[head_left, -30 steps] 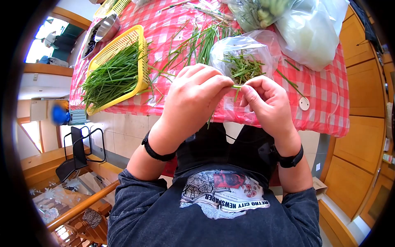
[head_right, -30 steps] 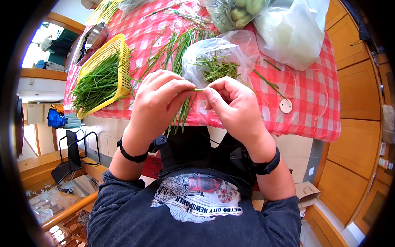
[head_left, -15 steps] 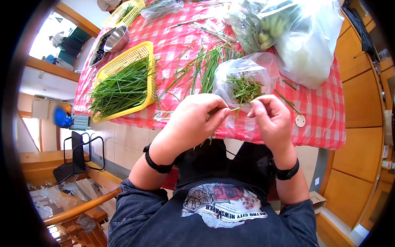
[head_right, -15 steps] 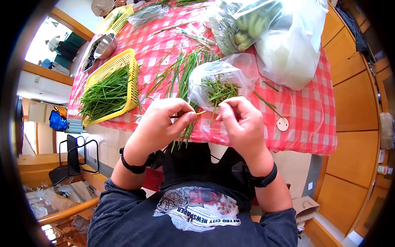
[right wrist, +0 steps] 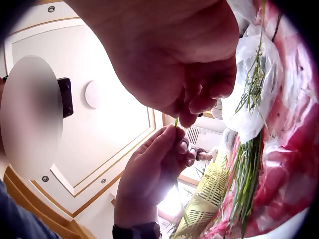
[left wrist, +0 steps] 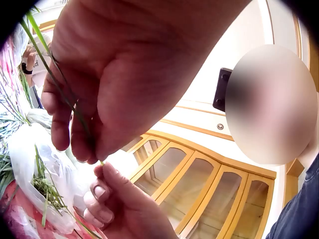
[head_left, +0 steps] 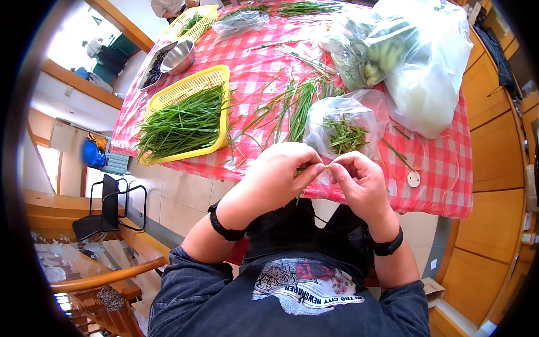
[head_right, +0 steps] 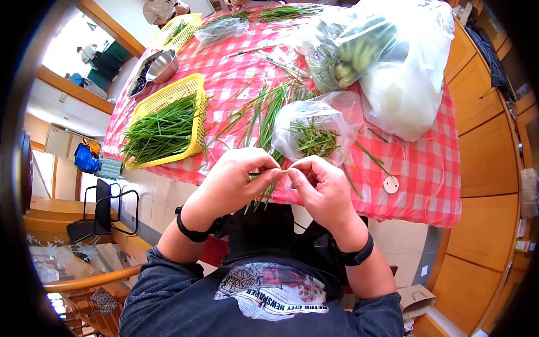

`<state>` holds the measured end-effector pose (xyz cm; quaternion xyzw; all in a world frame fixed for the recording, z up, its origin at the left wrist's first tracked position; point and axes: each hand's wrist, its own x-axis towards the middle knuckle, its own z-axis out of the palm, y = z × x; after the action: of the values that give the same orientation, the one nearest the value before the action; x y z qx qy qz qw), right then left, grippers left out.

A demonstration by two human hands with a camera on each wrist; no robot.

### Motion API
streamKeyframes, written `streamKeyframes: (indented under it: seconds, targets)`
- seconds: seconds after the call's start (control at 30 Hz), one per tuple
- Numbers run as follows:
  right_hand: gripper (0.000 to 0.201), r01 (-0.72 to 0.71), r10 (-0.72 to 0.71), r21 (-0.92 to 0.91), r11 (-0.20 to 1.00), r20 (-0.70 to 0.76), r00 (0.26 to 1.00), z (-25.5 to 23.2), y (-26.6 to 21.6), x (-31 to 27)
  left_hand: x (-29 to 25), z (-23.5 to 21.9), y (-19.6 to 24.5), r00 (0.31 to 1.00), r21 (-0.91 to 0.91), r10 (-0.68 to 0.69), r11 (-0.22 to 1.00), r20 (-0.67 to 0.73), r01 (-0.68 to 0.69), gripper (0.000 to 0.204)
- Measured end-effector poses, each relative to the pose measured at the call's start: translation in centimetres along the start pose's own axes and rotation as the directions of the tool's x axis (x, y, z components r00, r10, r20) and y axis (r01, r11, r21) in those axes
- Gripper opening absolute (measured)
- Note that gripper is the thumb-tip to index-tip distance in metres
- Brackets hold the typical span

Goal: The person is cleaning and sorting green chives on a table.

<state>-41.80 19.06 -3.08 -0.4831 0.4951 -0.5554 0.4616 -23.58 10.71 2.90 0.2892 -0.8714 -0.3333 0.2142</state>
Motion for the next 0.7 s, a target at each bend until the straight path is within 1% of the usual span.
streamKeyframes:
  seconds: [0.1, 0.17, 0.2, 0.23, 0.3, 0.37, 0.4, 0.47, 0.5, 0.57, 0.6, 0.67, 0.7]
  targets:
    - [0.012, -0.011, 0.011, 0.003, 1.000, -0.035, 0.999, 0.3, 0.0, 0.2, -0.1, -0.2, -0.1, 1.000, -0.002, -0.017, 1.000, -0.020, 0.017, 0.010]
    - [0.010, -0.048, 0.059, 0.070, 0.996, -0.170, 0.984, 0.1, -0.3, 0.2, 0.1, -0.4, -0.1, 0.998, 0.001, -0.035, 0.999, -0.046, 0.035, 0.010]
    - [0.010, -0.083, 0.112, 0.195, 0.977, -0.144, 0.983, -0.2, -0.7, 0.4, 0.1, -0.5, -0.1, 0.998, 0.001, -0.034, 0.999, -0.046, 0.034, 0.010]
    - [0.010, -0.083, 0.112, 0.195, 0.977, -0.144, 0.983, 0.0, -0.7, 0.4, 0.2, -0.6, -0.1, 0.998, -0.017, -0.036, 0.999, -0.044, 0.035, 0.010]
    - [0.010, -0.022, 0.025, 0.106, 0.994, -0.021, 0.999, 0.4, -0.7, 0.1, 0.3, -0.4, 0.1, 0.999, -0.036, -0.032, 0.999, -0.038, 0.031, 0.010]
    - [0.011, -0.044, 0.044, 0.077, 0.996, -0.007, 0.999, 0.2, -1.1, 0.1, 0.3, -0.2, 0.2, 0.999, 0.001, 0.010, 1.000, -0.031, -0.010, 0.009]
    - [0.011, -0.032, 0.035, 0.057, 0.998, -0.049, 0.998, 0.1, -1.1, 0.1, 0.4, -0.2, 0.2, 0.999, 0.001, 0.012, 1.000, -0.032, -0.012, 0.009]
    - [0.011, -0.008, 0.010, 0.019, 1.000, -0.121, 0.993, -0.3, -0.9, 0.1, 0.5, -0.4, 0.1, 0.997, 0.067, 0.041, 0.997, -0.065, -0.037, 0.009]
    - [0.011, -0.008, 0.010, 0.019, 1.000, -0.120, 0.993, -0.7, -0.9, 0.2, 0.4, -0.6, 0.0, 0.997, 0.067, 0.040, 0.997, -0.066, -0.036, 0.009]
    - [0.011, -0.004, 0.004, 0.004, 1.000, -0.207, 0.978, -1.6, -0.8, 0.2, 0.3, -1.0, -0.2, 0.998, 0.025, -0.043, 0.999, -0.053, 0.044, 0.009]
    - [0.011, 0.026, -0.025, 0.004, 1.000, -0.224, 0.974, -2.0, -0.9, 0.3, 0.3, -1.1, -0.3, 0.998, 0.024, -0.041, 0.999, -0.052, 0.043, 0.009]
    - [0.011, 0.019, -0.016, 0.012, 1.000, -0.236, 0.972, -2.1, -1.0, 0.4, 0.3, -1.2, -0.5, 0.992, 0.036, -0.127, 0.991, -0.008, 0.127, 0.010]
    - [0.011, 0.012, -0.006, 0.021, 1.000, -0.245, 0.969, -2.1, -1.0, 0.4, 0.3, -1.0, -0.6, 0.992, 0.036, -0.127, 0.991, -0.007, 0.127, 0.010]
